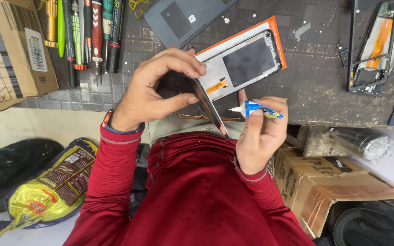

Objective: The person applies adhesive to the edges of a smartphone chassis and places a battery inside. They then apply adhesive to the back cover and set it aside. The person handles the phone and battery multiple times during the process.

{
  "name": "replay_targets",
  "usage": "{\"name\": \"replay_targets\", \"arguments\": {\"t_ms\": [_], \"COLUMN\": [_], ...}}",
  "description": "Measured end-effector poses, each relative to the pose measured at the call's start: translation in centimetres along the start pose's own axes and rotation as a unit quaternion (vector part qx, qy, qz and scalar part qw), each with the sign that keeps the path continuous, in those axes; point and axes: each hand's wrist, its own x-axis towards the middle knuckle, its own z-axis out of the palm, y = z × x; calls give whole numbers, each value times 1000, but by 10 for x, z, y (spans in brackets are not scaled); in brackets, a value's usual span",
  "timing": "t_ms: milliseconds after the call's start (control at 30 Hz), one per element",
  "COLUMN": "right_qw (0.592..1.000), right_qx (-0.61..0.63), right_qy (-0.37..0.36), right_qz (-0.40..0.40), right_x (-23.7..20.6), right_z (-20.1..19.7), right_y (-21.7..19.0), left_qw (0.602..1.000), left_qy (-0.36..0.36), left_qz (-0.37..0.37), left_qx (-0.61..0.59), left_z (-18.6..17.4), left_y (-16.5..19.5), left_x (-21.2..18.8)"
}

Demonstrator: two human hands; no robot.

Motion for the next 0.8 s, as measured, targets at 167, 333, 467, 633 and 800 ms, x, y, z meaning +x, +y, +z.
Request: {"name": "replay_targets", "arguments": {"t_ms": [167,333,467,633,800], "right_qw": [998,997,995,995,994], "right_qx": [61,57,82,84,97], "right_qy": [21,45,57,41,5], "right_qz": [-10,-4,11,28,51], "right_x": [6,20,33,51,69], "right_z": [1,-3,-7,-16,-31], "right_y": [5,8,7,6,8], "left_qw": [1000,1000,1000,998,995], "left_qy": [3,8,14,19,22], "left_qz": [-9,1,-19,-55,-96], "left_qx": [28,-4,-12,-7,-19], "left_z": [1,14,27,41,56], "left_y": [3,6,12,25,36], "left_x": [1,4,5,7,11]}}
